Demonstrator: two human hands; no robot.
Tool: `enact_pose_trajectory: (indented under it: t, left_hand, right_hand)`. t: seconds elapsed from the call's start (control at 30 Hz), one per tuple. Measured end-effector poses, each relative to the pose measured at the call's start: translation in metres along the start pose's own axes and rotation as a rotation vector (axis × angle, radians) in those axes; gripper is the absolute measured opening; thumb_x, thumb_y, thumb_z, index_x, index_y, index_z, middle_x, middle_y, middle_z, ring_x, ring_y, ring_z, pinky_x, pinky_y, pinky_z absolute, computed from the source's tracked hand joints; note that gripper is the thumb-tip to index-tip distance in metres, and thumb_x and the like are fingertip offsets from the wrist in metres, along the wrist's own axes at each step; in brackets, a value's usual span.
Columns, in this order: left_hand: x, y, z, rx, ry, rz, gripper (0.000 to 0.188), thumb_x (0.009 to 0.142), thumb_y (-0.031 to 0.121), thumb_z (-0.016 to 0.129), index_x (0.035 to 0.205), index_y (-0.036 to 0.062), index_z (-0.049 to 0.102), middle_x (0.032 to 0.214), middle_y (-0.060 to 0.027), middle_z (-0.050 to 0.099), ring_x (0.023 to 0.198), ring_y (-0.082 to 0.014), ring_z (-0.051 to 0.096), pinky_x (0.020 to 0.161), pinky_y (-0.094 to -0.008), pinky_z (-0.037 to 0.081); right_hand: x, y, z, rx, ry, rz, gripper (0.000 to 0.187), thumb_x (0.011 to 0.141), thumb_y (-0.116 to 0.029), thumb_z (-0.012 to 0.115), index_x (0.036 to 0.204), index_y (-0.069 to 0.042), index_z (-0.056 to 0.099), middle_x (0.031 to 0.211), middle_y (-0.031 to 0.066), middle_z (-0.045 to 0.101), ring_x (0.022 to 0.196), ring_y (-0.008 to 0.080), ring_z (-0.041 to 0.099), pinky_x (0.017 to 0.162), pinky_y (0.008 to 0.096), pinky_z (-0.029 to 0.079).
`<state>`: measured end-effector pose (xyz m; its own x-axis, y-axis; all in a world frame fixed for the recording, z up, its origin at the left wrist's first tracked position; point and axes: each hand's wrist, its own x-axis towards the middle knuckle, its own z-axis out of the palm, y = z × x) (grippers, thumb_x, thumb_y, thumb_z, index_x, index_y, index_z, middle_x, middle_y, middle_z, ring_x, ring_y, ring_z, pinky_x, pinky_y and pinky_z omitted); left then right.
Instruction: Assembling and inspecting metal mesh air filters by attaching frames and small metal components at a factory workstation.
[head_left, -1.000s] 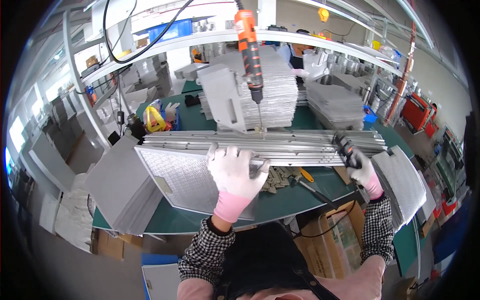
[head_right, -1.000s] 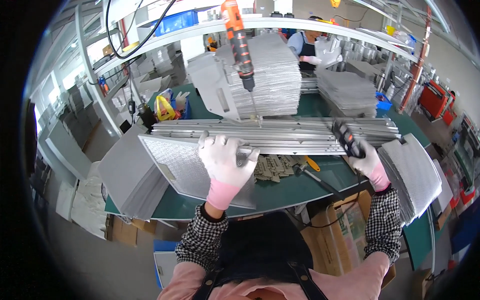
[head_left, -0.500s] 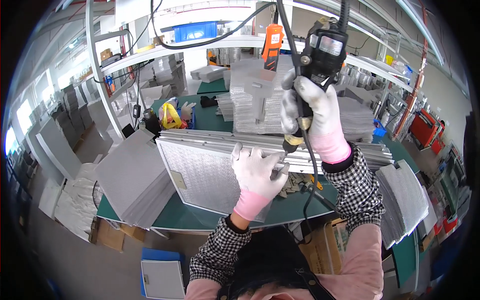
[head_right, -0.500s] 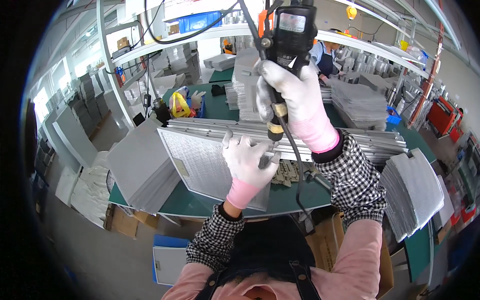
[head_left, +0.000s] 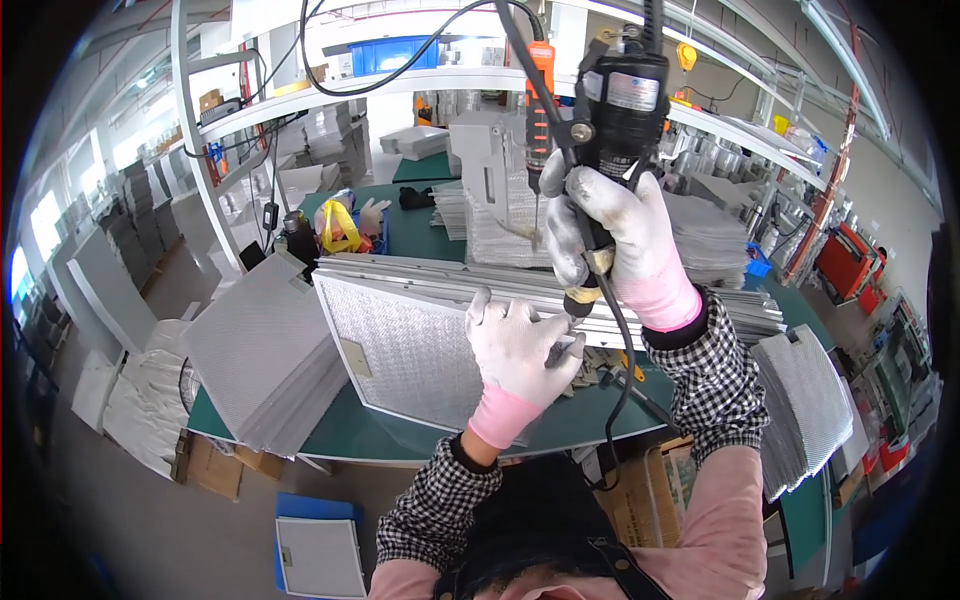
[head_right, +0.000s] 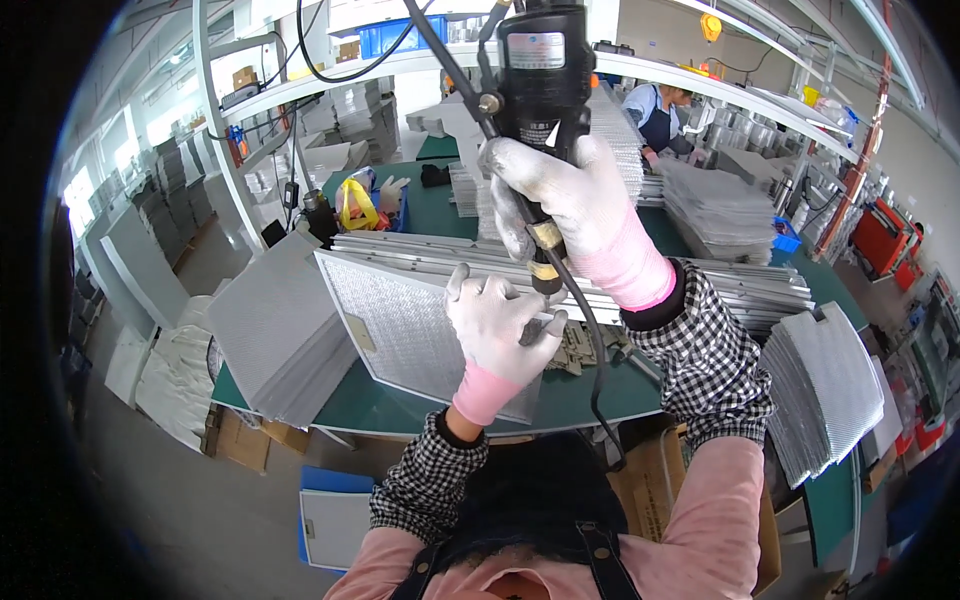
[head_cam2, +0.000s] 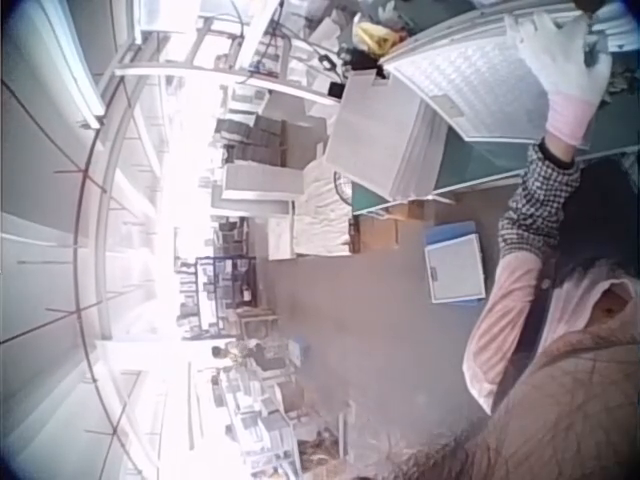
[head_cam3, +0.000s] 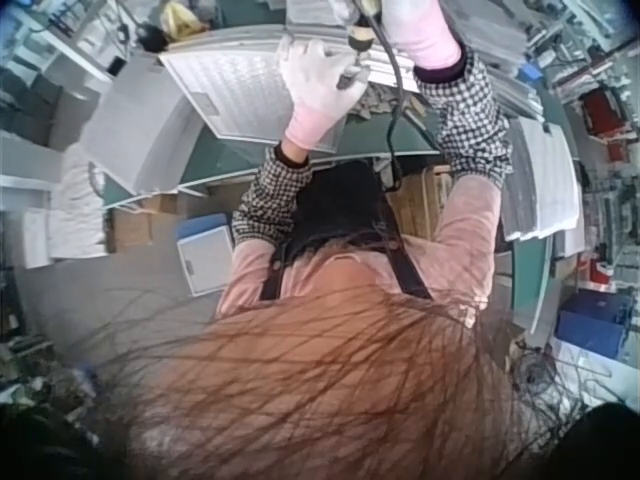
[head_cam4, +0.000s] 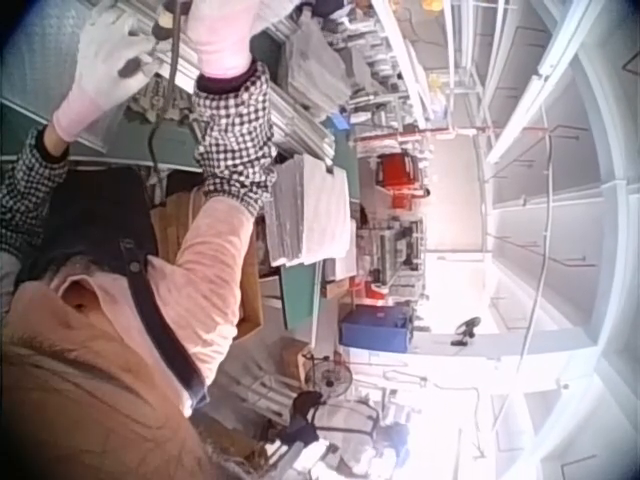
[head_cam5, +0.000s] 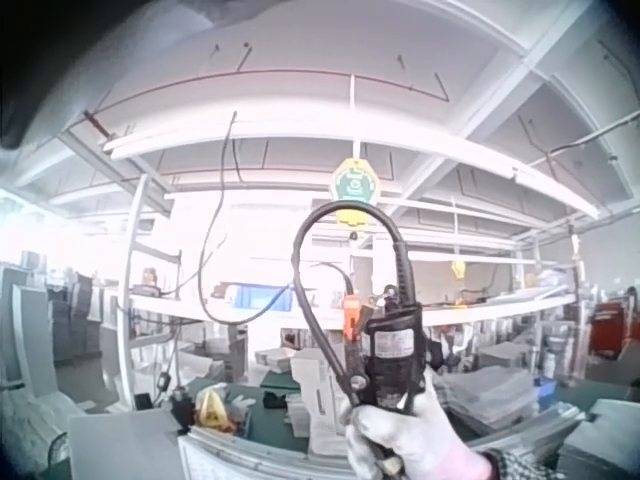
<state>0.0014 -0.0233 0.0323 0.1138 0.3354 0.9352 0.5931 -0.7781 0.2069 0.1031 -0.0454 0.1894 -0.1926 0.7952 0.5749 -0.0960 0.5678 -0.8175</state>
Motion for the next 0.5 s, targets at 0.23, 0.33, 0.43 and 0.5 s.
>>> enact_pose_trajectory:
  t: [0.23, 0.33, 0.43, 0.5]
  left_hand:
    - [-0.0004, -0.0002, 0.002, 0.004, 0.027, 0.003, 0.015, 0.066, 0.03, 0.078, 0.075, 0.0203, 0.071, 0.079, -0.0042, 0.046, 0.083, -0.0258, 0.05, 0.102, -0.0522, 0.035]
    - [0.0008, 0.0011, 0.0, 0.001, 0.003, -0.009, 0.013, 0.065, 0.027, 0.08, 0.071, 0.0211, 0.07, 0.076, -0.0001, 0.046, 0.084, -0.0225, 0.05, 0.102, -0.0531, 0.035]
    - [-0.0009, 0.0001, 0.001, -0.016, 0.023, 0.004, 0.013, 0.065, 0.027, 0.08, 0.071, 0.0215, 0.07, 0.077, -0.0002, 0.047, 0.084, -0.0226, 0.05, 0.102, -0.0529, 0.035]
    - [-0.0018, 0.0004, 0.0018, -0.018, 0.013, 0.02, 0.015, 0.065, 0.028, 0.08, 0.075, 0.0211, 0.071, 0.077, -0.003, 0.046, 0.081, -0.0243, 0.05, 0.101, -0.0531, 0.037]
  right_hand:
    - [0.0019, -0.0034, 0.0009, 0.083, 0.025, 0.081, 0.025, 0.095, -0.025, 0.055, 0.104, -0.001, 0.056, 0.058, 0.0043, 0.052, 0.042, 0.014, 0.049, 0.041, 0.0277, 0.04]
    - [0.0005, 0.0009, -0.0033, 0.08, -0.008, 0.052, 0.025, 0.094, -0.024, 0.055, 0.103, -0.001, 0.056, 0.058, 0.0047, 0.051, 0.042, 0.0143, 0.049, 0.04, 0.0282, 0.041]
    - [0.0044, 0.0029, -0.005, 0.127, -0.049, 0.08, 0.023, 0.093, -0.022, 0.055, 0.1, 0.0, 0.055, 0.057, 0.0049, 0.05, 0.041, 0.0146, 0.048, 0.039, 0.028, 0.04]
    - [0.0054, 0.0009, -0.0049, 0.166, -0.129, 0.097, 0.017, 0.091, -0.017, 0.055, 0.095, 0.0, 0.055, 0.057, 0.0047, 0.049, 0.041, 0.0146, 0.048, 0.039, 0.0277, 0.04]
